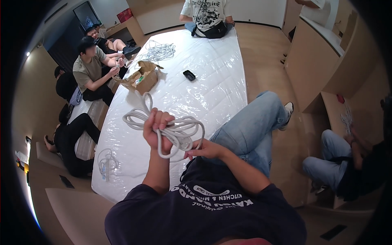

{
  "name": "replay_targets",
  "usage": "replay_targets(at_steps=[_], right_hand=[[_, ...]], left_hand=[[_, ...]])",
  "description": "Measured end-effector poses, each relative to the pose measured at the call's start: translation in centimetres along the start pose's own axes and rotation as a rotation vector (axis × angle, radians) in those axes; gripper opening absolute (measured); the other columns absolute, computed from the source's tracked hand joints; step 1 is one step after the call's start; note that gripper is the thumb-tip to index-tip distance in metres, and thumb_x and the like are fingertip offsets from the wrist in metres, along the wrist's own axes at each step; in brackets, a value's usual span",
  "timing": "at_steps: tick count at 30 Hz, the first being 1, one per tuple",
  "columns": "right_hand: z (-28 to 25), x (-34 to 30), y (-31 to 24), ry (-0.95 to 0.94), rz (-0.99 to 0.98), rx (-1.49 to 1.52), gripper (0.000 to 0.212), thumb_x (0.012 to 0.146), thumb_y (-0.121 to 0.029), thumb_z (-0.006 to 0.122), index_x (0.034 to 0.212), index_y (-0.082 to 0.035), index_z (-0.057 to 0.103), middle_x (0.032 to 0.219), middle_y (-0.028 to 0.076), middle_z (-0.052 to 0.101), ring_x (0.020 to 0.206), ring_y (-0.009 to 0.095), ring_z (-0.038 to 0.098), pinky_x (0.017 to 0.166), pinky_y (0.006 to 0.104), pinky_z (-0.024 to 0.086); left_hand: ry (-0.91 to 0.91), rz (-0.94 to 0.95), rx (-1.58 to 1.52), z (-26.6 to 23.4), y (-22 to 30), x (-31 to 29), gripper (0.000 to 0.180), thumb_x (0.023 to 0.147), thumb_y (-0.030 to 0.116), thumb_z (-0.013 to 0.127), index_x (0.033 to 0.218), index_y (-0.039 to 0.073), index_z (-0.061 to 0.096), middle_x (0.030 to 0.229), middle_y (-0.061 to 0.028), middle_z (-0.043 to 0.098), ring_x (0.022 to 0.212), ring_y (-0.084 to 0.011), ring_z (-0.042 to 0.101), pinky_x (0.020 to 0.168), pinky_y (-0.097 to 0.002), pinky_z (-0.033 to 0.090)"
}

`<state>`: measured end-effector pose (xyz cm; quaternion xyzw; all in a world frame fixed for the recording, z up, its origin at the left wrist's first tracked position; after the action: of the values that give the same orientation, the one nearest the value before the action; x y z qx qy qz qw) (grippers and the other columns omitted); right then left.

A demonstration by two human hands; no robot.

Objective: The person untangles a white power cable by hand. They pull the cord through loops and straighten it out.

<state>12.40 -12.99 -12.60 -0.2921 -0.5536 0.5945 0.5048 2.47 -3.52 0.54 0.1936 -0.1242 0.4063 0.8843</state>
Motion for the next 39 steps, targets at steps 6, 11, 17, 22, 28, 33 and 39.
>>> replay_targets(at_steps=[6, 11, 17, 22, 28, 33, 39], right_hand=[[-1.1, -0.1, 1.1, 0.214, 0.043, -0.366, 0.018, 0.095, -0.02, 0.056, 0.09, -0.003, 0.062, 0.082, 0.002, 0.062, 0.078, 0.009, 0.055, 0.075, 0.0263, 0.046], [-1.3, -0.1, 0.7, 0.174, 0.015, -0.293, 0.015, 0.093, -0.018, 0.059, 0.086, -0.005, 0.06, 0.074, -0.002, 0.054, 0.071, 0.005, 0.047, 0.065, 0.023, 0.039], [-2.1, -1.0, 0.6, 0.019, -0.062, 0.129, 0.021, 0.081, -0.022, 0.07, 0.082, -0.004, 0.058, 0.072, -0.003, 0.048, 0.068, 0.004, 0.043, 0.059, 0.0199, 0.032], [-1.0, -1.4, -0.7, -0.18, -0.033, 0.251, 0.03, 0.076, -0.027, 0.074, 0.084, -0.005, 0.056, 0.074, -0.004, 0.049, 0.065, 0.004, 0.042, 0.059, 0.0199, 0.032], [-1.3, -1.2, 0.2, -0.097, 0.069, 0.03, 0.034, 0.078, -0.03, 0.076, 0.07, -0.002, 0.059, 0.068, -0.002, 0.049, 0.066, 0.006, 0.045, 0.058, 0.022, 0.033], [-0.9, -0.6, 0.5, 0.106, 0.011, -0.425, 0.023, 0.08, -0.021, 0.075, 0.075, -0.001, 0.064, 0.07, 0.002, 0.059, 0.065, 0.008, 0.05, 0.059, 0.0267, 0.04], [-1.3, -0.6, -0.1, 0.562, -0.116, -0.727, 0.026, 0.075, -0.023, 0.079, 0.078, -0.002, 0.064, 0.071, 0.007, 0.055, 0.061, 0.019, 0.052, 0.057, 0.0311, 0.042]], left_hand=[[-0.115, 0.013, -0.469, -0.3, 6.1, 0.7, 0.016, 0.09, 0.006, 0.057, 0.087, 0.008, 0.042, 0.061, 0.0015, 0.042, 0.06, -0.0093, 0.042, 0.07, -0.0226, 0.043], [-0.307, -0.096, -0.553, 1.3, 7.5, -0.2, 0.023, 0.088, 0.01, 0.063, 0.086, 0.008, 0.04, 0.057, 0.003, 0.047, 0.05, -0.0065, 0.049, 0.056, -0.0251, 0.047], [-0.105, -0.56, 0.308, -4.4, 7.6, -1.6, 0.025, 0.081, 0.012, 0.066, 0.088, 0.007, 0.043, 0.055, 0.0031, 0.041, 0.045, -0.0095, 0.043, 0.056, -0.0314, 0.049], [0.279, -0.579, 1.192, -6.4, 6.4, -1.3, 0.022, 0.081, 0.012, 0.069, 0.091, 0.001, 0.053, 0.058, -0.0025, 0.048, 0.049, -0.0123, 0.048, 0.051, -0.0299, 0.044], [0.397, -0.526, 1.532, -7.3, 6.7, -0.4, 0.019, 0.078, 0.011, 0.072, 0.079, 0.002, 0.054, 0.057, -0.0042, 0.054, 0.049, -0.0128, 0.052, 0.048, -0.0279, 0.043], [0.235, -0.53, 1.353, -6.6, 6.4, -1.0, 0.025, 0.076, 0.01, 0.073, 0.089, 0.0, 0.053, 0.062, -0.0055, 0.056, 0.053, -0.0142, 0.056, 0.052, -0.0279, 0.047], [0.154, -0.794, 1.249, -5.9, 3.3, -1.7, 0.031, 0.078, 0.008, 0.073, 0.099, -0.005, 0.055, 0.085, -0.0127, 0.065, 0.074, -0.0205, 0.066, 0.06, -0.0291, 0.053]])
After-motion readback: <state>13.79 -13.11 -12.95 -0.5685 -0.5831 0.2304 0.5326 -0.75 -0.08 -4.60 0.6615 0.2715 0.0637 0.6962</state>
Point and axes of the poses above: each hand's wrist, its own x-axis towards the middle knuckle, its own z-axis out of the palm, y = z × x, the point moved 3 cm from there along x, towards the middle knuckle
